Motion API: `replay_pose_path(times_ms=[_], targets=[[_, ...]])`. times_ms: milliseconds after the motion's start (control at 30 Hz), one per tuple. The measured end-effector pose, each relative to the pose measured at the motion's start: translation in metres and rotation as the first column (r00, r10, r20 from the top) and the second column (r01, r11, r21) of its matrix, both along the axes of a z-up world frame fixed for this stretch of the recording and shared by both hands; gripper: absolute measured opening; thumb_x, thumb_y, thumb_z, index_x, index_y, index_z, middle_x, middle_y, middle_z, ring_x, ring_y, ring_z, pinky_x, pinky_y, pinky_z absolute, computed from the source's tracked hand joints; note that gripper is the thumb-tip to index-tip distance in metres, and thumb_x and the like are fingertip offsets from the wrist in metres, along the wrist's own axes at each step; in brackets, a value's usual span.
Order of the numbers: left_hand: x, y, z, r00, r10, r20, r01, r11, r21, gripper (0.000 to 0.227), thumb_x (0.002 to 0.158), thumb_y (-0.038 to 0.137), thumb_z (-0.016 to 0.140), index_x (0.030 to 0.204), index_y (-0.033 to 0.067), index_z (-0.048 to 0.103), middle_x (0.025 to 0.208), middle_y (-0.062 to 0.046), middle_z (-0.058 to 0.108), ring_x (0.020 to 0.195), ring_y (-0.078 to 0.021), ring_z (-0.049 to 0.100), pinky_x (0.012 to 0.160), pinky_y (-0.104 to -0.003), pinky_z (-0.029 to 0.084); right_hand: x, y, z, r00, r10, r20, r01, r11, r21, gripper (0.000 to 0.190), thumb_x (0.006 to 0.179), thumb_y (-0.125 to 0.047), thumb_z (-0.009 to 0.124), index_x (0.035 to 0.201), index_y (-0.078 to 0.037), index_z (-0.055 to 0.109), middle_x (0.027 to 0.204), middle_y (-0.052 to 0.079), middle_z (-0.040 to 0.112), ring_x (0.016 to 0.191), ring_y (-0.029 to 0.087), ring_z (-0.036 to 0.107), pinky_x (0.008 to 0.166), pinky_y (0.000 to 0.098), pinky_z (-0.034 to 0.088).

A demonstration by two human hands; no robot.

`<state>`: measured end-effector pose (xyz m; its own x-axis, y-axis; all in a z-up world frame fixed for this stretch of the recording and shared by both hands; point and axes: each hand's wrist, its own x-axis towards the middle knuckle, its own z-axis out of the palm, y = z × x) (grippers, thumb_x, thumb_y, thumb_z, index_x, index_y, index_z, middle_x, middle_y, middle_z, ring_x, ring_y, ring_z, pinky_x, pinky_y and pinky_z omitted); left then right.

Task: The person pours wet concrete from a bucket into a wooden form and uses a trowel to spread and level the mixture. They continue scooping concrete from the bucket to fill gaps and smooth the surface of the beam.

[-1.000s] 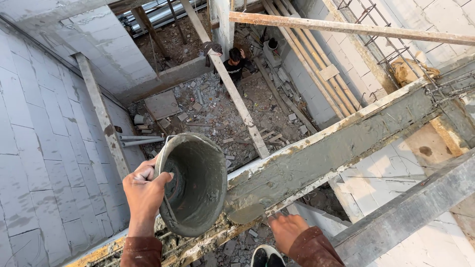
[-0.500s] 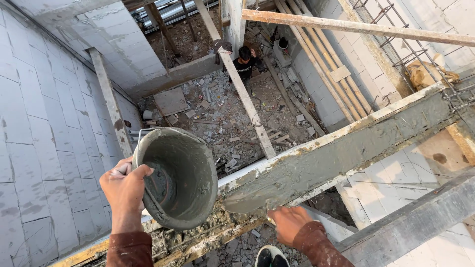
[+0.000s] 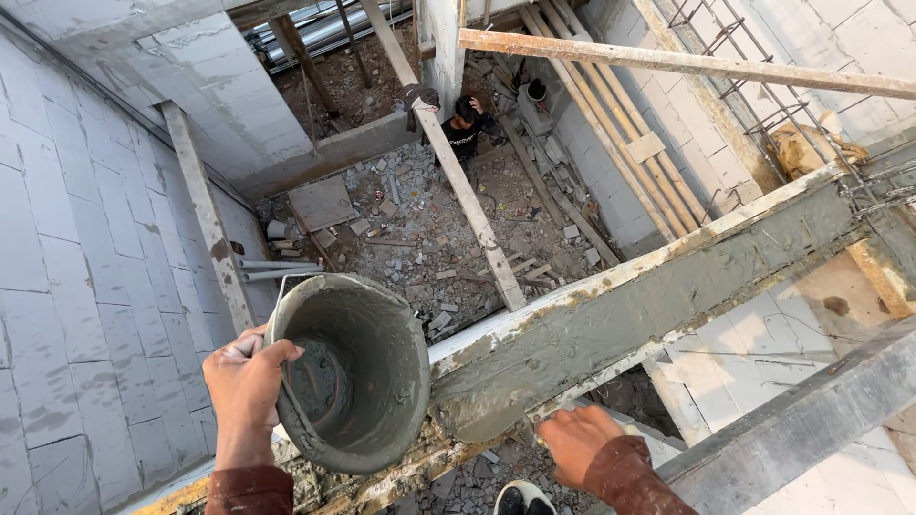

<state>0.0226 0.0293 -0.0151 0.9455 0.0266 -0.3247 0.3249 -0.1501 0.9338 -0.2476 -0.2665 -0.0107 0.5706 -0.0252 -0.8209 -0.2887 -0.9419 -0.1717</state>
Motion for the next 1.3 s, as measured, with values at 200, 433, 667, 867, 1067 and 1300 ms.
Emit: replay_pose_path(times_ms=[200, 433, 667, 867, 1067, 1300], targets=[[-0.003, -0.007, -0.016, 0.998, -0.043, -0.050, 0.041, 0.999, -0.033, 0.013, 0.070, -0.012, 0.069, 0.082, -0.0087, 0.071, 0.092, -0.010, 0.069, 0.068, -0.0112, 0.053, 0.058, -0.027, 0.044, -0.033, 0.013, -0.056, 0.988, -0.057, 0.141, 0.056, 0.998, 0.012, 0.044, 0.084, -0.010, 0.065, 0.128, -0.011, 0.061, 0.123, 0.014, 0.065, 0.118, 0.032, 0.061, 0.105, 0.0448, 0.039], [-0.004, -0.011, -0.010, 0.995, -0.104, 0.001, 0.104, 0.994, -0.033, 0.003, 0.066, -0.011, 0.067, 0.069, -0.0106, 0.068, 0.098, -0.005, 0.075, 0.070, -0.0073, 0.057, 0.059, -0.024, 0.047, -0.041, -0.002, -0.047, 0.983, -0.098, 0.156, 0.101, 0.995, -0.011, 0.053, 0.080, -0.011, 0.069, 0.132, -0.011, 0.057, 0.129, 0.016, 0.060, 0.119, 0.032, 0.059, 0.103, 0.0438, 0.039], [-0.006, -0.014, -0.008, 0.992, -0.111, -0.064, 0.112, 0.993, 0.021, 0.004, 0.065, -0.012, 0.069, 0.068, -0.0086, 0.068, 0.094, -0.006, 0.074, 0.067, -0.0084, 0.055, 0.056, -0.026, 0.047, -0.035, 0.018, -0.035, 1.000, -0.025, -0.008, 0.025, 0.998, 0.057, 0.046, 0.085, -0.014, 0.069, 0.129, -0.009, 0.057, 0.122, 0.014, 0.064, 0.122, 0.032, 0.058, 0.109, 0.0442, 0.036], [0.000, -0.013, -0.010, 0.987, -0.155, -0.035, 0.155, 0.988, -0.022, 0.023, 0.066, -0.014, 0.069, 0.060, -0.0130, 0.046, 0.100, -0.004, 0.078, 0.067, -0.0072, 0.056, 0.054, -0.027, 0.046, -0.050, -0.021, -0.054, 0.998, -0.017, -0.068, 0.019, 1.000, 0.021, 0.038, 0.087, -0.019, 0.070, 0.121, -0.008, 0.060, 0.121, 0.014, 0.065, 0.123, 0.028, 0.060, 0.117, 0.0444, 0.029], [0.001, -0.008, -0.009, 0.986, -0.130, -0.109, 0.129, 0.992, -0.018, 0.019, 0.073, -0.012, 0.072, 0.089, -0.0049, 0.077, 0.084, -0.010, 0.063, 0.066, -0.0114, 0.054, 0.058, -0.027, 0.044, -0.054, -0.004, -0.003, 0.923, -0.381, 0.050, 0.375, 0.922, 0.099, 0.035, 0.086, -0.031, 0.069, 0.113, -0.009, 0.065, 0.112, 0.012, 0.069, 0.106, 0.028, 0.068, 0.096, 0.0415, 0.051], [0.009, -0.013, -0.017, 0.981, -0.168, -0.101, 0.177, 0.980, 0.095, 0.010, 0.072, -0.010, 0.070, 0.081, -0.0125, 0.073, 0.096, -0.006, 0.073, 0.071, -0.0114, 0.060, 0.060, -0.028, 0.050, -0.058, 0.017, -0.083, 0.763, -0.644, 0.063, 0.592, 0.734, 0.334, 0.056, 0.097, -0.049, 0.057, 0.136, -0.009, 0.060, 0.105, 0.018, 0.074, 0.093, 0.035, 0.071, 0.086, 0.0450, 0.058]])
